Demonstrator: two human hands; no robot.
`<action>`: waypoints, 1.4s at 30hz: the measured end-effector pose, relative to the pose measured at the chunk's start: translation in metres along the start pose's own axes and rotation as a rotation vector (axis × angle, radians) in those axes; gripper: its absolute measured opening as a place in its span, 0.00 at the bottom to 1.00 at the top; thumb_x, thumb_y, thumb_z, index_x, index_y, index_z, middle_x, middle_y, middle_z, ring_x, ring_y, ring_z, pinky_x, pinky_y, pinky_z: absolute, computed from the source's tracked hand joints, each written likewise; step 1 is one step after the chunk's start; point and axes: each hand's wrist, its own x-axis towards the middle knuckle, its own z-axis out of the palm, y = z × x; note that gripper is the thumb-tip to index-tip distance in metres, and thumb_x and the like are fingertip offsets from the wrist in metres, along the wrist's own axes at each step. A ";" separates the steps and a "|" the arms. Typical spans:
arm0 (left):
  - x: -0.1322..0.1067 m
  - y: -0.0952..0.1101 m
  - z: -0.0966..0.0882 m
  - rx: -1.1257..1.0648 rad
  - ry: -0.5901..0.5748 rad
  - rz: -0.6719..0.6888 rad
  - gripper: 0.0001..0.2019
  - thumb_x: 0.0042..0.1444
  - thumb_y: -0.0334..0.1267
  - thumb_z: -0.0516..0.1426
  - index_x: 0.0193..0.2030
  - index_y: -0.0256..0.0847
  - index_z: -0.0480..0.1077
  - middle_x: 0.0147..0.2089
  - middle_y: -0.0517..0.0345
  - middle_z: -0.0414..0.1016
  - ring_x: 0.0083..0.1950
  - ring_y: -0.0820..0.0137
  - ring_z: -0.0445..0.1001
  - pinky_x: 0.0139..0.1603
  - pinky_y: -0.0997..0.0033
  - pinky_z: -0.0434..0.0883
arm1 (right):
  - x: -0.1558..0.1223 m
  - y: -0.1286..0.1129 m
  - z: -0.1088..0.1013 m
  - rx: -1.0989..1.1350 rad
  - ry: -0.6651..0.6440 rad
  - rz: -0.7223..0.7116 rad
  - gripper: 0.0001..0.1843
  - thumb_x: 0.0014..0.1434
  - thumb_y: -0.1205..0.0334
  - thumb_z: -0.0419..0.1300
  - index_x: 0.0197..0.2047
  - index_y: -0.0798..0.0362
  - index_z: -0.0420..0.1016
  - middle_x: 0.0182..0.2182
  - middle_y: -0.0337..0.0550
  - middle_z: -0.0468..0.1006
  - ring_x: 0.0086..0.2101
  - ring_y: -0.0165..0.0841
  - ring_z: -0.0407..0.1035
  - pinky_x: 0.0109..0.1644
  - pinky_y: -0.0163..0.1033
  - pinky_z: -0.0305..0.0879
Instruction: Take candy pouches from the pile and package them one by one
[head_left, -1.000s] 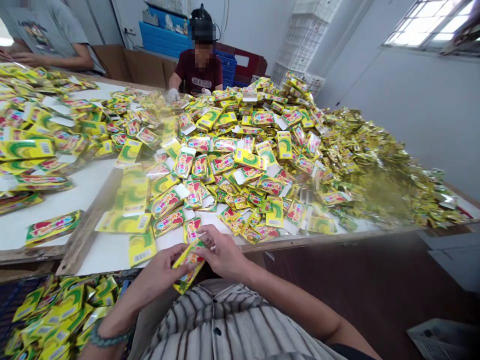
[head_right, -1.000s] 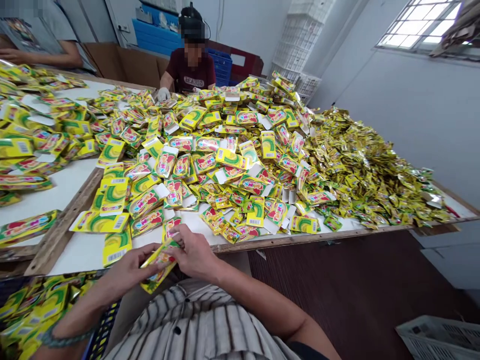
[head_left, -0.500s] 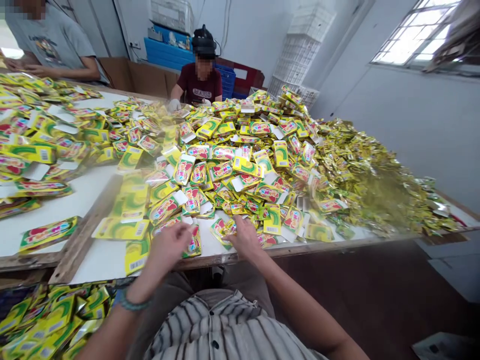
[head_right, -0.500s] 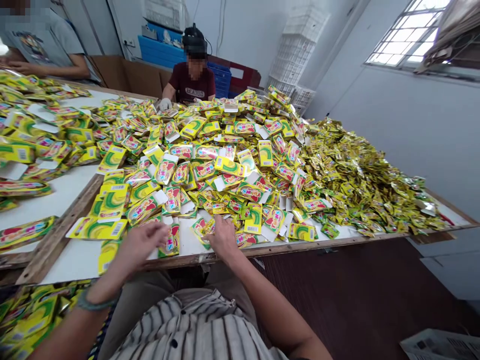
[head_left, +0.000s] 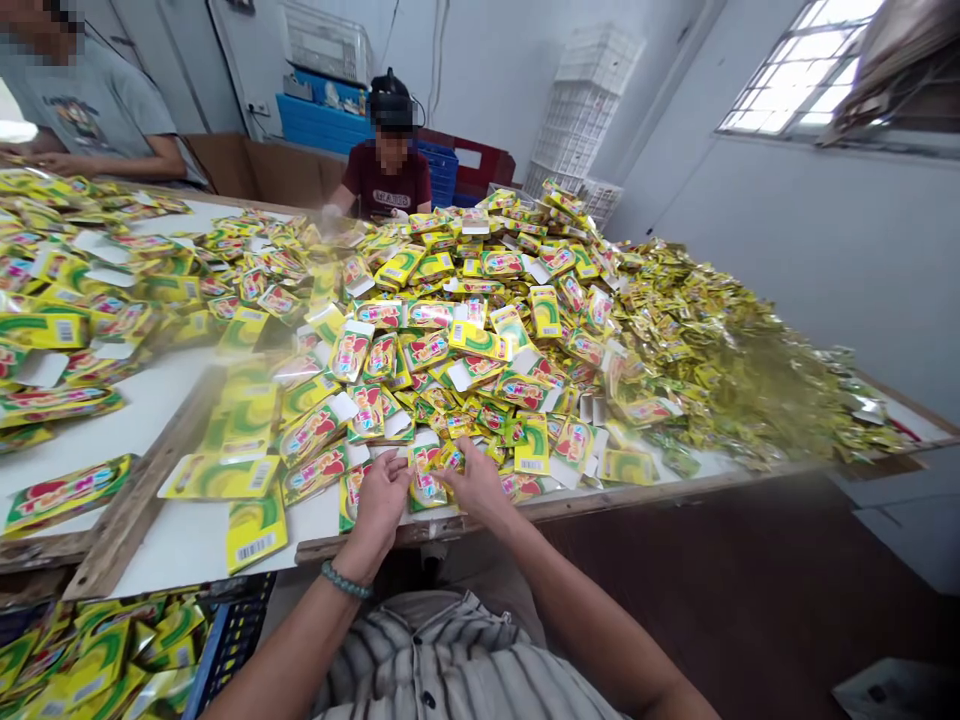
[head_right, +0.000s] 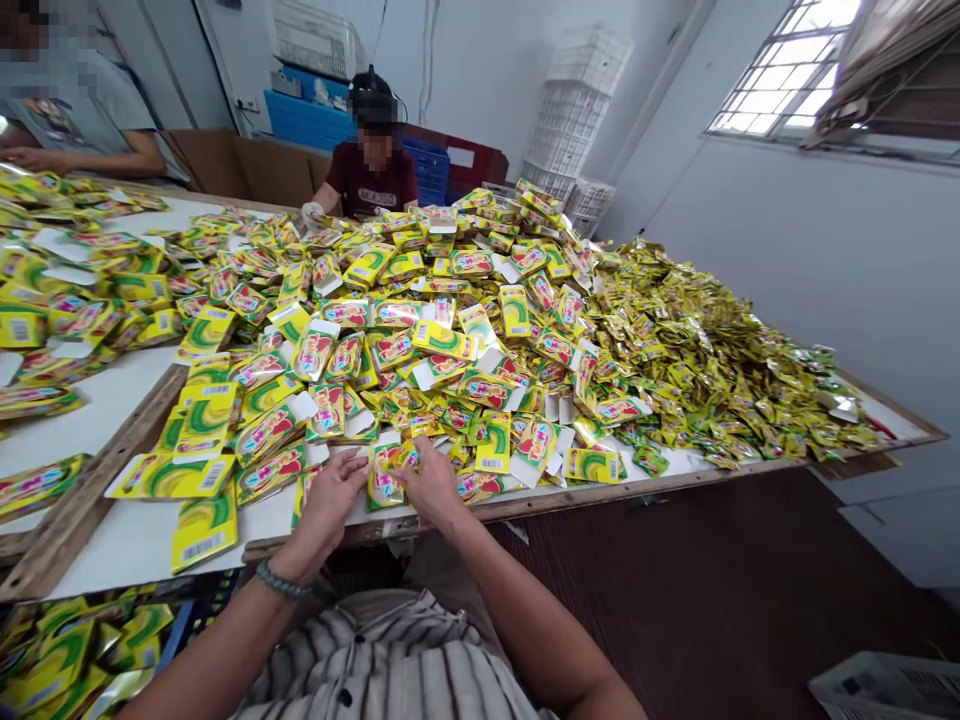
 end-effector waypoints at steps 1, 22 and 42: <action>0.000 0.000 -0.001 0.014 -0.018 0.001 0.14 0.47 0.33 0.59 0.43 0.37 0.70 0.41 0.49 0.79 0.43 0.65 0.78 0.44 0.66 0.74 | 0.002 0.000 -0.001 0.068 0.021 -0.009 0.15 0.52 0.55 0.62 0.41 0.52 0.67 0.29 0.38 0.72 0.31 0.34 0.65 0.37 0.37 0.60; -0.022 0.031 0.019 0.974 -0.221 0.158 0.31 0.49 0.50 0.60 0.53 0.30 0.61 0.47 0.33 0.75 0.50 0.49 0.75 0.43 0.62 0.67 | 0.009 0.031 -0.034 0.180 0.222 -0.061 0.16 0.56 0.53 0.53 0.44 0.53 0.67 0.38 0.47 0.75 0.41 0.39 0.70 0.44 0.41 0.66; -0.013 0.017 -0.024 -0.123 -0.375 0.073 0.27 0.44 0.49 0.65 0.49 0.37 0.71 0.48 0.48 0.80 0.50 0.56 0.77 0.50 0.60 0.73 | 0.020 0.000 -0.028 0.547 0.092 -0.113 0.16 0.51 0.48 0.62 0.30 0.53 0.69 0.26 0.37 0.72 0.28 0.30 0.66 0.33 0.35 0.64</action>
